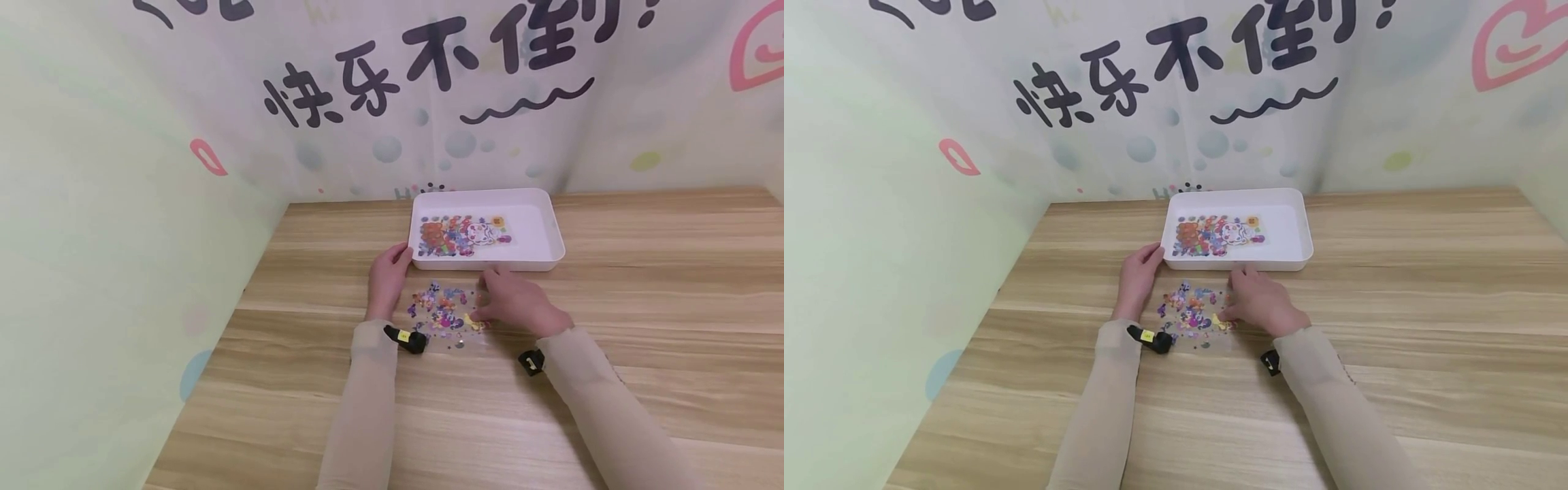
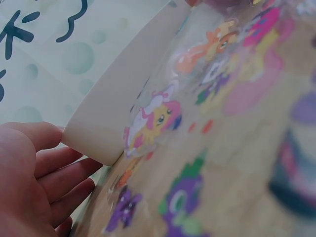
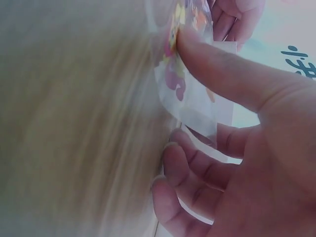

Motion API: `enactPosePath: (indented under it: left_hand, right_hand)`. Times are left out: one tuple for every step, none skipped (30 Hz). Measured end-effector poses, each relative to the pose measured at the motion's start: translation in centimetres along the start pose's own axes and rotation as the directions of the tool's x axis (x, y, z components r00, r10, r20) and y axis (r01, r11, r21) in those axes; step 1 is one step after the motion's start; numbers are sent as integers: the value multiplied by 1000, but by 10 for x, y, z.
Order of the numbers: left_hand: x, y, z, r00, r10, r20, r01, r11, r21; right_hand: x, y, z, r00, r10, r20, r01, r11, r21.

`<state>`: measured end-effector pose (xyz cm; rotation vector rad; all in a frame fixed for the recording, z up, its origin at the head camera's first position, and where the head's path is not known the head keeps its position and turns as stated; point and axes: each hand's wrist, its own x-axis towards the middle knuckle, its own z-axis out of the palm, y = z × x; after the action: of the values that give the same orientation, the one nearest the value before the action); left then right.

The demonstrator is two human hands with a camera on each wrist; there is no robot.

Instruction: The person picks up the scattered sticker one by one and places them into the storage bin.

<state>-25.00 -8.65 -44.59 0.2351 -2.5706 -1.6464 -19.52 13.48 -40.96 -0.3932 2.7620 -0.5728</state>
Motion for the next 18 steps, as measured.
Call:
enactPosePath:
  left_hand:
    - [0,0,0,1000,0,-1,0,1000,1]
    - [0,0,0,1000,1,-1,-1,1000,1]
    - [0,0,0,1000,2,-2,-2,1000,2]
    - [0,0,0,1000,3,-2,-3,1000,4]
    - [0,0,0,1000,5,-3,-5,1000,6]
    - [0,0,0,1000,6,-4,-6,1000,9]
    - [0,0,0,1000,5,-5,-5,1000,10]
    - [-1,0,0,1000,5,-5,-5,1000,10]
    - [-1,0,0,1000,4,-6,-4,1000,12]
    - [-1,0,0,1000,3,-6,-3,1000,11]
    - [-1,0,0,1000,3,-6,-3,1000,9]
    - [-1,1,0,1000,4,-7,-3,1000,8]
    - [-2,1,0,1000,3,-7,-3,1000,7]
    - [-2,1,0,1000,5,-8,-5,1000,7]
    - [-2,0,0,1000,7,-8,-7,1000,6]
    - [-1,1,0,1000,8,-8,-8,1000,7]
    - [-1,1,0,1000,11,-10,-11,1000,9]
    - [-1,1,1,1000,11,-12,-11,1000,11]
  right_hand:
    - [0,0,0,1000,-3,5,3,1000,8]
    - [0,0,-1,1000,-7,9,7,1000,13]
    - [0,0,-1,1000,-7,11,7,1000,20]
    - [0,0,-1,1000,-9,13,9,1000,28]
    - [0,0,-2,1000,-11,14,10,999,31]
    - [0,0,-2,1000,-13,13,12,999,38]
    - [1,1,-2,1000,-12,15,11,999,42]
    - [1,1,-2,1000,-12,17,11,999,46]
    - [2,1,-2,1000,-12,20,11,999,50]
    - [2,1,-2,1000,-15,24,13,999,52]
    - [3,1,-2,999,-18,26,17,998,54]
    - [3,2,-2,999,-21,28,19,998,57]
    - [3,2,-2,999,-24,30,23,998,59]
    - [3,2,-2,999,-29,31,27,998,59]
    - [4,3,-2,999,-33,29,31,998,58]
    - [4,3,-2,999,-36,26,34,998,57]
    - [4,3,-2,999,-35,23,34,998,58]
    - [4,4,-2,999,-33,21,31,998,59]
